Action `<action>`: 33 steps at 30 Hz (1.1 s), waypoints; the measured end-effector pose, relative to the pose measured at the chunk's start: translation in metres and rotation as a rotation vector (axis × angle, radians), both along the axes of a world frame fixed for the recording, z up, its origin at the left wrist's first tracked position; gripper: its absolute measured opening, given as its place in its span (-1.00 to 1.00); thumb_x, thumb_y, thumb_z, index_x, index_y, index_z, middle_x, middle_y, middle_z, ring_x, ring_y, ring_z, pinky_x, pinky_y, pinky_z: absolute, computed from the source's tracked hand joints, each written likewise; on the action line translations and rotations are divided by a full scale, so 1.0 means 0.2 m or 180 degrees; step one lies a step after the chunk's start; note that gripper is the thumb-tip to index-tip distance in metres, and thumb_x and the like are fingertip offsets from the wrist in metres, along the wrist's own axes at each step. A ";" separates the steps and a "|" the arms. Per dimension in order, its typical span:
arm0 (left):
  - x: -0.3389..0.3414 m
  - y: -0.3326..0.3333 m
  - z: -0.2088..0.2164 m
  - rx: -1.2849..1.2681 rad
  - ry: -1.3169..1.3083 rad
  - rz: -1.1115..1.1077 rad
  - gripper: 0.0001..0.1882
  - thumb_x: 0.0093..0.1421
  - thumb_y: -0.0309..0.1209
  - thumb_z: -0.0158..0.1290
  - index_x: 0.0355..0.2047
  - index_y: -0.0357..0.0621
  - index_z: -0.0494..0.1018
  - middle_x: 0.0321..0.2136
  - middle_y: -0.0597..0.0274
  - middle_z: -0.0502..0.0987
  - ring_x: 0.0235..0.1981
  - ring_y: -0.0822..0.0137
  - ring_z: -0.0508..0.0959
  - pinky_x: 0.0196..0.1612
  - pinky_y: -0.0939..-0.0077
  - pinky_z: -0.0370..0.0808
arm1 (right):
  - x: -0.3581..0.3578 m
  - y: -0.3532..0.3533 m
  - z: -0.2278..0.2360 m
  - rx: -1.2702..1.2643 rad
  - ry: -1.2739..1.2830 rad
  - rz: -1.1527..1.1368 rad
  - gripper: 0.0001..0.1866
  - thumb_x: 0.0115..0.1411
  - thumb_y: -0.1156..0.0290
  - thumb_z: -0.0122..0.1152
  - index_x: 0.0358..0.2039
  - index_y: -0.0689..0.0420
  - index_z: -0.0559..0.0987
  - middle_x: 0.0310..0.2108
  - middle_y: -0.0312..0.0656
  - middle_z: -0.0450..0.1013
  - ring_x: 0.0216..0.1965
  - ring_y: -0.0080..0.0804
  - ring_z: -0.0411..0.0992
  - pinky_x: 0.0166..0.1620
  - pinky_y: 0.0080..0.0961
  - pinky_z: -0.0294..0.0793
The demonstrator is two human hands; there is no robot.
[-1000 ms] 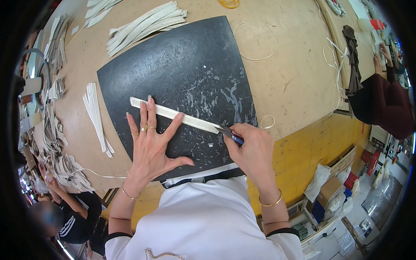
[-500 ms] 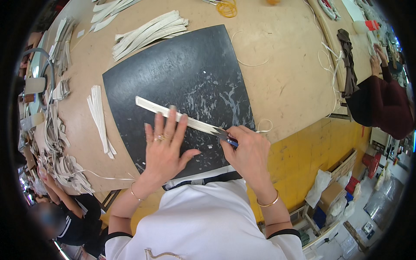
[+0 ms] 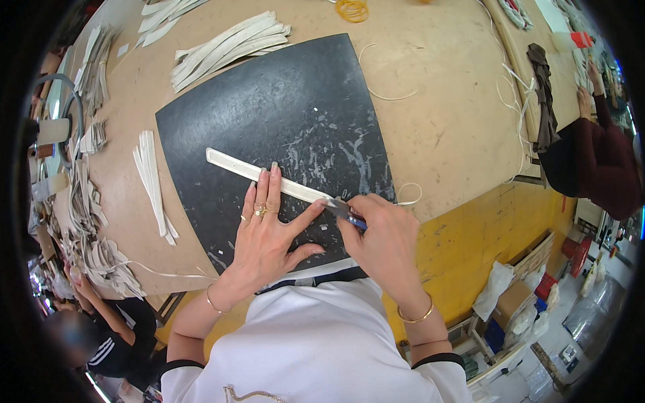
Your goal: The person repeatedly picks up white fabric strips, places them on a black cutting mat, and trims edges with a small blade. Trimmed pieces are set aside on the table. The process continues with multiple strips in a repetitive manner.
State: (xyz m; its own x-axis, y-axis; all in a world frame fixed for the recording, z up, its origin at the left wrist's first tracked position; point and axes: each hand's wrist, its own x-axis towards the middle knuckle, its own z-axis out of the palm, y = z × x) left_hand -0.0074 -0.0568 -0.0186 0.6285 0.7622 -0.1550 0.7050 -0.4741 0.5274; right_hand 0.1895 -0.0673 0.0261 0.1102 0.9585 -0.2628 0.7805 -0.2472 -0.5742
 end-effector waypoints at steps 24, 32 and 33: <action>0.00 -0.01 0.01 -0.0161 0.0328 -0.0022 0.33 -0.08 0.53 0.00 0.38 -0.36 0.00 0.39 -0.48 -0.22 0.44 -0.32 -0.22 0.39 -0.18 -0.23 | 0.10 -0.08 -0.06 -0.0042 0.0305 -0.0296 -0.88 -0.01 0.49 0.36 -0.50 0.28 0.61 -0.68 -0.17 0.39 -0.68 -0.38 0.27 -0.54 -0.47 0.18; 0.01 -0.01 0.02 -0.0059 0.0312 -0.0059 0.18 -0.05 0.47 0.03 0.41 -0.03 0.07 0.37 -0.54 -0.21 0.42 -0.38 -0.19 0.39 -0.15 -0.17 | 0.10 -0.07 -0.06 -0.0117 0.0177 -0.0258 -0.86 0.00 0.46 0.36 -0.51 0.27 0.61 -0.68 -0.15 0.40 -0.68 -0.34 0.29 -0.54 -0.46 0.18; 0.01 -0.01 0.03 -0.0084 0.0257 -0.0042 0.14 -0.05 0.42 0.08 0.42 0.04 0.07 0.36 -0.56 -0.19 0.41 -0.40 -0.17 0.39 -0.13 -0.13 | 0.10 -0.07 -0.06 -0.0098 0.0200 -0.0270 -0.86 0.00 0.45 0.36 -0.51 0.27 0.61 -0.69 -0.15 0.39 -0.69 -0.35 0.29 -0.55 -0.46 0.18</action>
